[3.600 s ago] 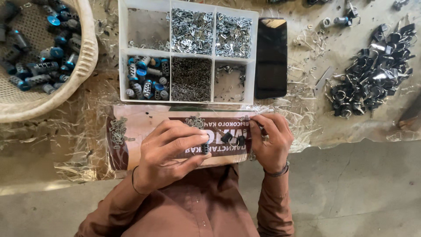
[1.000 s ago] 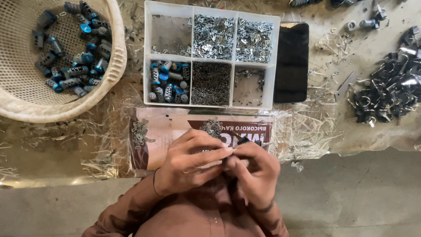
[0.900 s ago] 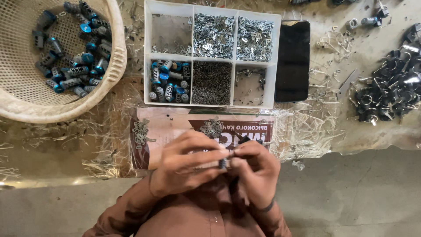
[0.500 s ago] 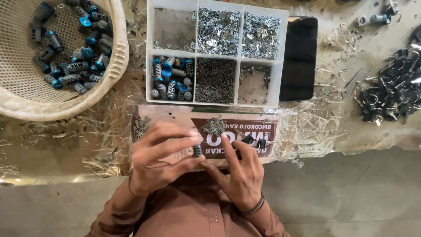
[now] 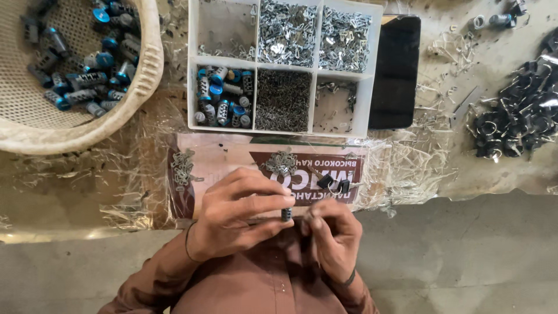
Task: The person picks small metal fastener components from a pile on the work table and fits them together by hand, pressing the pieces into assembled units. They place finished assemblies and sorted parts into the compartments of a plastic organizer box, occasionally reaching into a basket and the larger pile to gather more pieces.
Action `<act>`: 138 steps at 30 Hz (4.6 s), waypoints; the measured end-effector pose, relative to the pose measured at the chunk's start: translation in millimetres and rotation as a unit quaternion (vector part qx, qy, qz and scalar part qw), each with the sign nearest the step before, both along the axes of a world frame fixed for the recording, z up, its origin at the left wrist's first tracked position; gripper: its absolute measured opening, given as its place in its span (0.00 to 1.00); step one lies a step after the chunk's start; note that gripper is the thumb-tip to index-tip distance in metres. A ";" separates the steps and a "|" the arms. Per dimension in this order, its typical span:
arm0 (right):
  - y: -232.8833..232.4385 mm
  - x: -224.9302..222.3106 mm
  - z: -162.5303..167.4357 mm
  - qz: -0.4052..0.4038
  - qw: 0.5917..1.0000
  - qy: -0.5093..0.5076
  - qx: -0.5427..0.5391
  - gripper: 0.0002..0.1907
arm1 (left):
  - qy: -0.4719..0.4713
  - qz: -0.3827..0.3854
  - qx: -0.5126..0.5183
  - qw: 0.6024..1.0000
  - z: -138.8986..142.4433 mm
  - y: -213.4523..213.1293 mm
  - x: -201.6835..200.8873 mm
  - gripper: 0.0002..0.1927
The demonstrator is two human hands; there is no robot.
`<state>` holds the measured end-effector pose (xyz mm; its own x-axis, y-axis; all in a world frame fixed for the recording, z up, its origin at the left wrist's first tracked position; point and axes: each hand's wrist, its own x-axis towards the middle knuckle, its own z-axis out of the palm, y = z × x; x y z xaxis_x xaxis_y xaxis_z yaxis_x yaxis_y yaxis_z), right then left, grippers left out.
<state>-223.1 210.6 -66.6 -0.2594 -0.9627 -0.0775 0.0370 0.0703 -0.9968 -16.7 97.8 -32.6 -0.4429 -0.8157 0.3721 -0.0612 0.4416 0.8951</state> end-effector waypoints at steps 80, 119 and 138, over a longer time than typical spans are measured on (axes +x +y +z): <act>-15.5 16.4 11.4 0.030 0.967 0.191 -0.165 0.07 | 0.008 -0.060 0.032 0.998 -7.5 8.0 2.9 0.22; -67.8 -65.3 20.2 -0.055 0.925 0.370 0.064 0.13 | 0.025 -0.088 0.019 0.996 -9.1 -5.3 -17.2 0.22; -22.7 -74.3 -9.4 -0.090 0.995 -0.017 -0.028 0.03 | 0.039 -0.068 0.015 0.997 -11.8 -6.2 -11.5 0.21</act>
<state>-297.3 188.0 -76.1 -0.4266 -0.9037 -0.0360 0.0772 0.0032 -0.9970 -28.2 91.6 -44.5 -0.5204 -0.7620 0.3854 0.0672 0.4133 0.9081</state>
